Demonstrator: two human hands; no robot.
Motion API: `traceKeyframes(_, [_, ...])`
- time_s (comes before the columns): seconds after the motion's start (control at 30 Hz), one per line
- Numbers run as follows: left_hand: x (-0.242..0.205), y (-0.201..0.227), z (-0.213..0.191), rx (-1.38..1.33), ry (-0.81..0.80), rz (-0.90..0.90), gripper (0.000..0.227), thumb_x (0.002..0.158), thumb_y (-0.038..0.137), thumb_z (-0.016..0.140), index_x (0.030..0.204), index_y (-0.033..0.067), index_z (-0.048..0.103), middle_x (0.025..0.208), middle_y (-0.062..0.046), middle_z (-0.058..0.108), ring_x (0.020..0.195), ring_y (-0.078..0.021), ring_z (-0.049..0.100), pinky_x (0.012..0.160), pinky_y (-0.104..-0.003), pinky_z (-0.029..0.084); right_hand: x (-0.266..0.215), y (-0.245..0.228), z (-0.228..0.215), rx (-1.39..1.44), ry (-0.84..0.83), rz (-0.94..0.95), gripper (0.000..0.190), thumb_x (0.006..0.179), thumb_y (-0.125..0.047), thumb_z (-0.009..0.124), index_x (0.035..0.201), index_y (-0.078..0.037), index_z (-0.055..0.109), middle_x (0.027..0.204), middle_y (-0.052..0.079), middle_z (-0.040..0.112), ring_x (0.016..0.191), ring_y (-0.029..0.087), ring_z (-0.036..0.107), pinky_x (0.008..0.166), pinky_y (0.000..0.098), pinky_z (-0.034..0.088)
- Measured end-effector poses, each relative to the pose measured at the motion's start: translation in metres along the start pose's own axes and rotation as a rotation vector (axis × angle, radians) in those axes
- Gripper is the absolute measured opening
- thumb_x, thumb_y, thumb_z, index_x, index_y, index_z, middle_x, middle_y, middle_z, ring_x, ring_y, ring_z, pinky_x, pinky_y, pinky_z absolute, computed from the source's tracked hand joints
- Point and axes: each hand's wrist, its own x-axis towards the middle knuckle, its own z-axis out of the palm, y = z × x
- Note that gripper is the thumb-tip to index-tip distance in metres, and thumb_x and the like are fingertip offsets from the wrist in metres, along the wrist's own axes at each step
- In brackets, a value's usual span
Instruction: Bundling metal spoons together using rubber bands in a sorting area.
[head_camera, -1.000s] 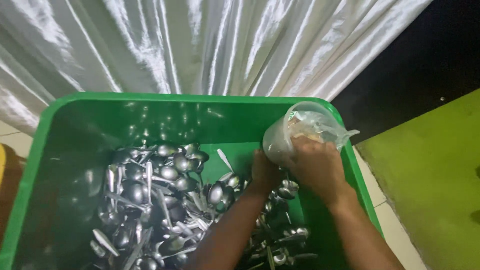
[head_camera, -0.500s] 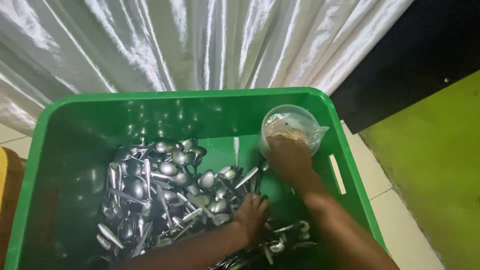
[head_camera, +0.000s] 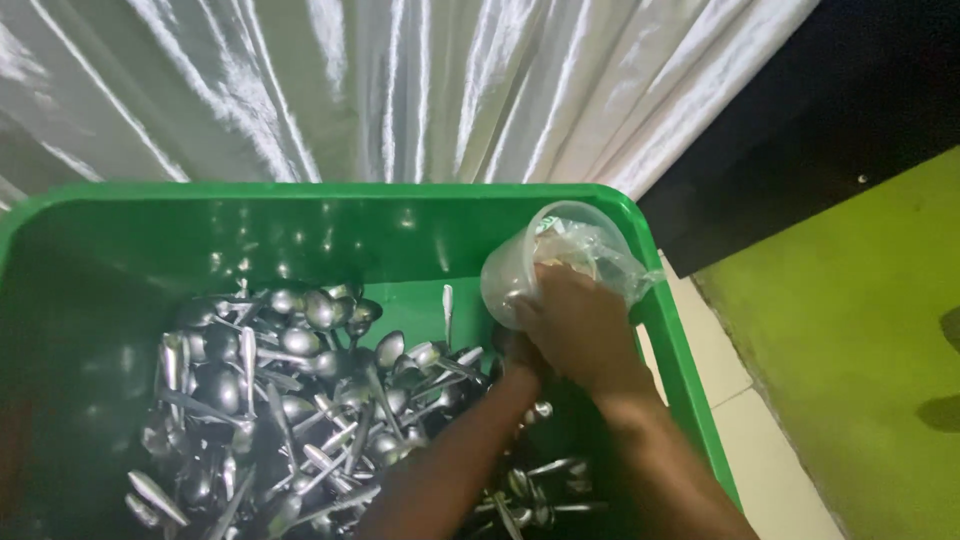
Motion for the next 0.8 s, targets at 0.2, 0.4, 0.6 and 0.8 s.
traceKeyframes(0.2, [-0.043, -0.034, 0.0, 0.164, 0.038, -0.091, 0.073, 0.095, 0.066, 0.046, 0.145, 0.0124, 0.052, 0.154, -0.014, 0.05, 0.14, -0.0318, 0.044, 0.117, -0.054, 0.024, 0.005, -0.004, 0.004, -0.081, 0.035, -0.08, 0.026, 0.099, -0.037, 0.059, 0.105, -0.014, 0.069, 0.09, 0.007, 0.07, 0.091, 0.03, 0.074, 0.079, 0.047, 0.059])
traceKeyframes(0.4, [-0.144, -0.053, 0.015, 0.453, -0.197, -0.013, 0.069, 0.104, 0.062, 0.036, 0.149, 0.011, 0.049, 0.159, -0.01, 0.04, 0.14, -0.0355, 0.036, 0.115, -0.059, 0.023, 0.043, 0.029, 0.108, -0.376, 0.452, -0.377, 0.011, 0.083, -0.029, 0.067, 0.085, -0.018, 0.067, 0.071, 0.001, 0.064, 0.067, 0.023, 0.071, 0.058, 0.041, 0.058])
traceKeyframes(0.6, [-0.213, -0.052, -0.037, 0.327, -0.236, 0.12, 0.06, 0.106, 0.054, 0.035, 0.139, 0.0095, 0.057, 0.143, -0.012, 0.051, 0.131, -0.0317, 0.043, 0.11, -0.056, 0.026, 0.056, 0.041, 0.153, -0.361, 0.386, -0.354, 0.047, 0.081, -0.055, 0.076, 0.107, -0.017, 0.074, 0.094, 0.008, 0.072, 0.096, 0.029, 0.069, 0.091, 0.0474, 0.051])
traceKeyframes(0.8, [-0.25, -0.117, -0.094, 0.263, 0.093, -0.264, 0.034, 0.088, 0.03, 0.061, 0.112, 0.0088, 0.072, 0.12, -0.011, 0.063, 0.11, -0.0273, 0.057, 0.094, -0.048, 0.039, -0.012, 0.016, 0.059, -0.358, 0.83, -0.532, 0.035, 0.096, -0.045, 0.073, 0.085, -0.013, 0.062, 0.076, 0.004, 0.057, 0.068, 0.025, 0.06, 0.067, 0.037, 0.051])
